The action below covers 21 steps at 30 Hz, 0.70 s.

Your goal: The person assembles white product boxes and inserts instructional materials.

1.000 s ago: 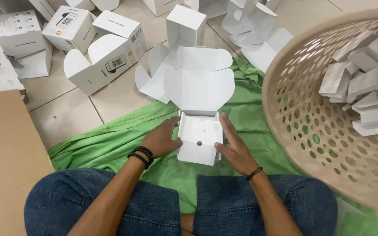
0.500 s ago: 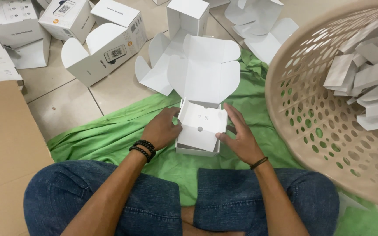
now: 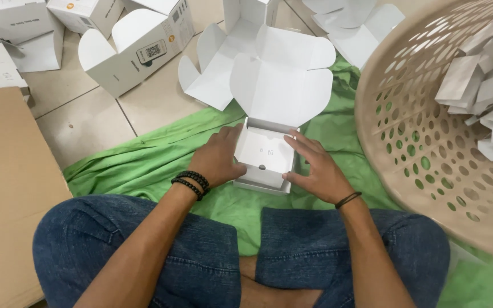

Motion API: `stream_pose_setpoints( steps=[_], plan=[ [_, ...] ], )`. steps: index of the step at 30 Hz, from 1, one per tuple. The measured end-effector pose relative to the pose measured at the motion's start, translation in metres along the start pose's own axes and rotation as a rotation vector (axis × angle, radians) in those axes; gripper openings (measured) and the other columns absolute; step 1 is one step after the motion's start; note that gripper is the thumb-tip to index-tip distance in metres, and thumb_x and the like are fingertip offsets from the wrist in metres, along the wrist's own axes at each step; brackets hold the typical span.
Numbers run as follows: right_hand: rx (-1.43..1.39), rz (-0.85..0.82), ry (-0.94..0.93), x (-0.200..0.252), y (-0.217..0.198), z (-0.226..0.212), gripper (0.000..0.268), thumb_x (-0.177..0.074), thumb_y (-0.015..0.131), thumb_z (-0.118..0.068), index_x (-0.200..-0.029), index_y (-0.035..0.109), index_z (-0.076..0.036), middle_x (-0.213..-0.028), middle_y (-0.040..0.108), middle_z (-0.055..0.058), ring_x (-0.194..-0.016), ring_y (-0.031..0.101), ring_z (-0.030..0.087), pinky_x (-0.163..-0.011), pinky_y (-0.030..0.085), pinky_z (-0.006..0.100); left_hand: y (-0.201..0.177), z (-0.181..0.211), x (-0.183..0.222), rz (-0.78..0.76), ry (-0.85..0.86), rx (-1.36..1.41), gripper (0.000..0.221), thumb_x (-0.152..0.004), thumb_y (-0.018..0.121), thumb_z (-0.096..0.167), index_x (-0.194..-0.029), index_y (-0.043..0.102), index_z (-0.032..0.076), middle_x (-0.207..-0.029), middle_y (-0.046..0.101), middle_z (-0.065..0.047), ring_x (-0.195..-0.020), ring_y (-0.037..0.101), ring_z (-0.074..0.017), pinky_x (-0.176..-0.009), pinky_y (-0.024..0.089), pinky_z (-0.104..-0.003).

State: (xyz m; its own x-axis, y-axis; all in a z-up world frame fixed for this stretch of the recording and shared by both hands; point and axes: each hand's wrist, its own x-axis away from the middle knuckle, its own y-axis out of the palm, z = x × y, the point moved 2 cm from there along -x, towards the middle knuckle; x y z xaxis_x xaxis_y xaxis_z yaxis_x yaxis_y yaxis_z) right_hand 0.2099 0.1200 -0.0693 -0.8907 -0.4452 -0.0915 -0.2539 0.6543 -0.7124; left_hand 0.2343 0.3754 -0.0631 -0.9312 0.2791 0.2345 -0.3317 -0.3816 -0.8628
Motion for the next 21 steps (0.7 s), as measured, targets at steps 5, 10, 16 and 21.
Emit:
stream_pose_setpoints(
  steps=[5,10,16,21],
  plan=[
    [0.098,-0.077,0.042,-0.002,0.000,-0.004,0.082,-0.077,0.081,-0.028,-0.150,0.049,-0.011,-0.161,0.041,0.013,-0.145,0.039,0.034,-0.118,0.033,0.044,-0.002,0.004,0.001,0.004,0.033,-0.082,0.104,-0.068,0.084,0.035,-0.153,0.030,0.008,-0.149,0.044,-0.015,-0.131,0.051,-0.0334,-0.099,0.052,-0.047],
    [0.242,-0.072,0.064,-0.001,0.010,-0.002,0.080,-0.075,0.080,-0.028,-0.147,0.050,-0.009,-0.161,0.040,0.012,-0.146,0.038,0.034,-0.118,0.032,0.045,-0.003,0.011,0.004,-0.007,0.067,-0.152,0.107,-0.069,0.087,0.041,-0.153,0.031,0.006,-0.147,0.046,-0.015,-0.129,0.053,-0.0327,-0.098,0.052,-0.048],
    [0.199,-0.054,0.101,0.002,0.017,0.000,0.081,-0.072,0.081,-0.022,-0.145,0.051,-0.006,-0.162,0.032,0.012,-0.148,0.032,0.037,-0.117,0.032,0.044,0.004,0.000,0.001,-0.088,0.091,-0.185,0.108,-0.073,0.086,0.052,-0.153,0.030,0.007,-0.144,0.046,-0.016,-0.127,0.053,-0.0344,-0.095,0.053,-0.050],
    [0.138,-0.056,0.162,0.001,0.022,-0.003,0.072,-0.077,0.078,-0.018,-0.144,0.052,-0.009,-0.165,0.028,0.011,-0.148,0.034,0.035,-0.115,0.037,0.044,-0.002,0.008,0.007,0.031,0.045,-0.220,0.105,-0.067,0.088,0.052,-0.150,0.040,0.011,-0.145,0.049,-0.013,-0.124,0.057,-0.0316,-0.090,0.056,-0.049]
  ],
)
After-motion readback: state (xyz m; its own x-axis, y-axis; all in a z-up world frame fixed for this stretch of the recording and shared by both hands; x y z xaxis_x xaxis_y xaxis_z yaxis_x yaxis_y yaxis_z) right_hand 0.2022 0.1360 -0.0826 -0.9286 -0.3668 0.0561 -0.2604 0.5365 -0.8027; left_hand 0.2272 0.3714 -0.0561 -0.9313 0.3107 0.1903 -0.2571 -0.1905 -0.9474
